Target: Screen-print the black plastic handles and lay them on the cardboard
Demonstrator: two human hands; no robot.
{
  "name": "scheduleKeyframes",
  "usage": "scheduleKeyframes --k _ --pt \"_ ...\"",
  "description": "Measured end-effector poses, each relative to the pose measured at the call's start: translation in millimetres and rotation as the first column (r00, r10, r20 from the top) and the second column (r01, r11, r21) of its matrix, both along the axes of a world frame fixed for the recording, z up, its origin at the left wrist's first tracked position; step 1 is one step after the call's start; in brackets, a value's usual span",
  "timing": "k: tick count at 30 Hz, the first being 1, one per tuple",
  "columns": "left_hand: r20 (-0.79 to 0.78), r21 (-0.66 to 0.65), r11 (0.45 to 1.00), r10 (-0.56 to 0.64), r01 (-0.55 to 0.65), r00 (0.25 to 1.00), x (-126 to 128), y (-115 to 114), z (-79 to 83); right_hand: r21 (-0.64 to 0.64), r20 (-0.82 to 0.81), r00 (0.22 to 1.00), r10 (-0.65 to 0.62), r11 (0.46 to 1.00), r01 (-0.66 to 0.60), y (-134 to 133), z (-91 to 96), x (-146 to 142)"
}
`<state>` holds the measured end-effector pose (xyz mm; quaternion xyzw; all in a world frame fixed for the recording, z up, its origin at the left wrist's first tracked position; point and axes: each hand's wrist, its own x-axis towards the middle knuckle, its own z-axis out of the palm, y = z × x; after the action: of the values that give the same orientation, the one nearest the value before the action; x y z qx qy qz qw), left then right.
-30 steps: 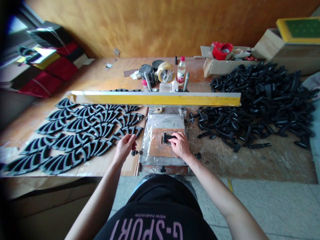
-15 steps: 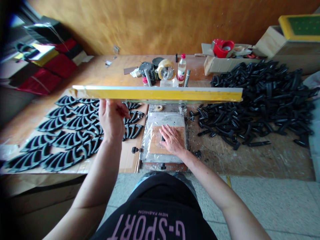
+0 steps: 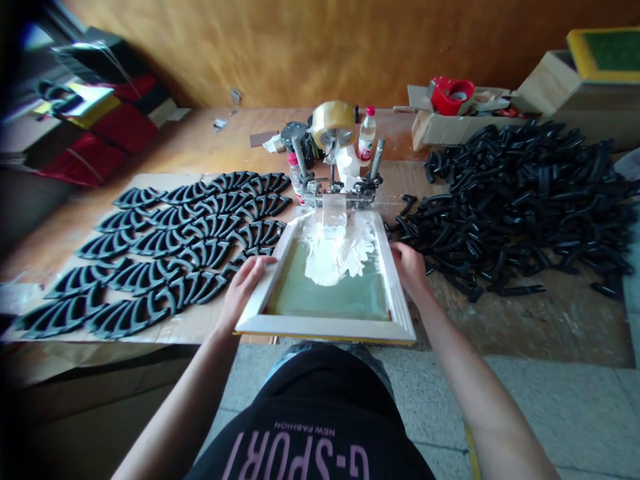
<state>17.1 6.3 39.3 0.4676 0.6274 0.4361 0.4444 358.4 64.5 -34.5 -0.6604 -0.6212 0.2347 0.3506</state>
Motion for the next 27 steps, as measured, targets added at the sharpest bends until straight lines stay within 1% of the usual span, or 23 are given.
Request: scheduleKeyframes --k 1,2,4,5,6,8,10,12,13,14,16,17,18,19,20,22,23,24,26,27 --pt "0.007 -0.058 0.998 -0.024 0.024 1.0 -2 -6 -13.4 0.052 0.024 1.0 -0.014 0.999 0.013 10 5.6 -1" --pt "0.03 -0.103 0.994 -0.039 0.042 0.999 -3 -9 -28.5 0.124 0.059 0.998 -0.006 0.992 -0.001 20 11.6 -6" --pt "0.078 -0.16 0.986 -0.04 0.052 0.996 -4 -11 -60.6 0.263 0.18 0.982 0.05 0.96 -0.097 38 23.9 -30" --pt "0.084 -0.175 0.983 -0.041 0.055 0.996 -4 -10 -76.1 0.29 0.258 0.961 0.095 0.942 -0.171 46 29.1 -45" --pt "0.076 -0.181 0.982 -0.04 0.054 0.996 -4 -9 -90.2 0.272 0.332 0.931 0.149 0.93 -0.246 51 33.2 -60" --pt "0.038 -0.175 0.983 -0.041 0.047 0.998 -5 -5 -112.1 0.141 0.443 0.853 0.276 0.918 -0.371 55 36.4 -85" --pt "0.004 -0.179 0.983 -0.045 0.045 0.999 -7 -3 -124.6 -0.007 0.506 0.772 0.384 0.897 -0.442 49 32.9 -99" --pt "-0.008 -0.192 0.98 -0.046 0.044 0.999 -10 -3 -129.1 -0.07 0.56 0.688 0.461 0.854 -0.515 32 26.2 -98" --pt "-0.007 -0.198 0.979 -0.045 0.042 0.999 -10 -3 -129.3 -0.072 0.585 0.635 0.504 0.813 -0.578 22 23.4 -95" --pt "-0.006 -0.202 0.979 -0.04 0.038 0.999 -10 -4 -128.7 -0.067 0.605 0.574 0.552 0.753 -0.655 12 21.5 -89" --pt "0.002 -0.206 0.978 -0.028 0.028 1.0 -10 -5 -126.4 -0.062 0.608 0.443 0.659 0.596 -0.8 -3 21.5 -78" --pt "0.007 -0.208 0.978 -0.019 0.02 1.0 -9 -5 -125.1 -0.065 0.59 0.393 0.705 0.527 -0.848 -7 22.9 -74" --pt "0.012 -0.211 0.977 -0.01 0.012 1.0 -8 -5 -123.9 -0.064 0.569 0.368 0.735 0.486 -0.872 -8 24.4 -71" --pt "0.019 -0.215 0.977 -0.003 0.007 1.0 -7 -5 -122.8 -0.054 0.551 0.379 0.743 0.486 -0.873 -8 25.5 -70" --pt "0.025 -0.22 0.976 0.0 0.005 1.0 -7 -5 -121.8 -0.034 0.544 0.421 0.725 0.521 -0.853 -7 25.4 -70" --pt "0.04 -0.225 0.974 -0.006 0.015 0.999 -7 -5 -120.5 0.036 0.561 0.534 0.633 0.626 -0.779 -9 21.1 -73" --pt "0.048 -0.226 0.974 -0.016 0.026 0.999 -7 -5 -120.0 0.075 0.575 0.57 0.587 0.656 -0.751 -12 17.2 -75" --pt "0.055 -0.224 0.974 -0.026 0.038 0.998 -7 -5 -119.6 0.105 0.586 0.582 0.563 0.66 -0.744 -16 12.9 -77" --pt "0.064 -0.216 0.975 -0.038 0.051 0.997 -7 -5 -118.5 0.114 0.578 0.557 0.596 0.617 -0.778 -24 6.1 -79" --pt "0.068 -0.214 0.975 -0.04 0.054 0.997 -6 -5 -117.3 0.104 0.555 0.552 0.622 0.606 -0.788 -26 5.2 -80"
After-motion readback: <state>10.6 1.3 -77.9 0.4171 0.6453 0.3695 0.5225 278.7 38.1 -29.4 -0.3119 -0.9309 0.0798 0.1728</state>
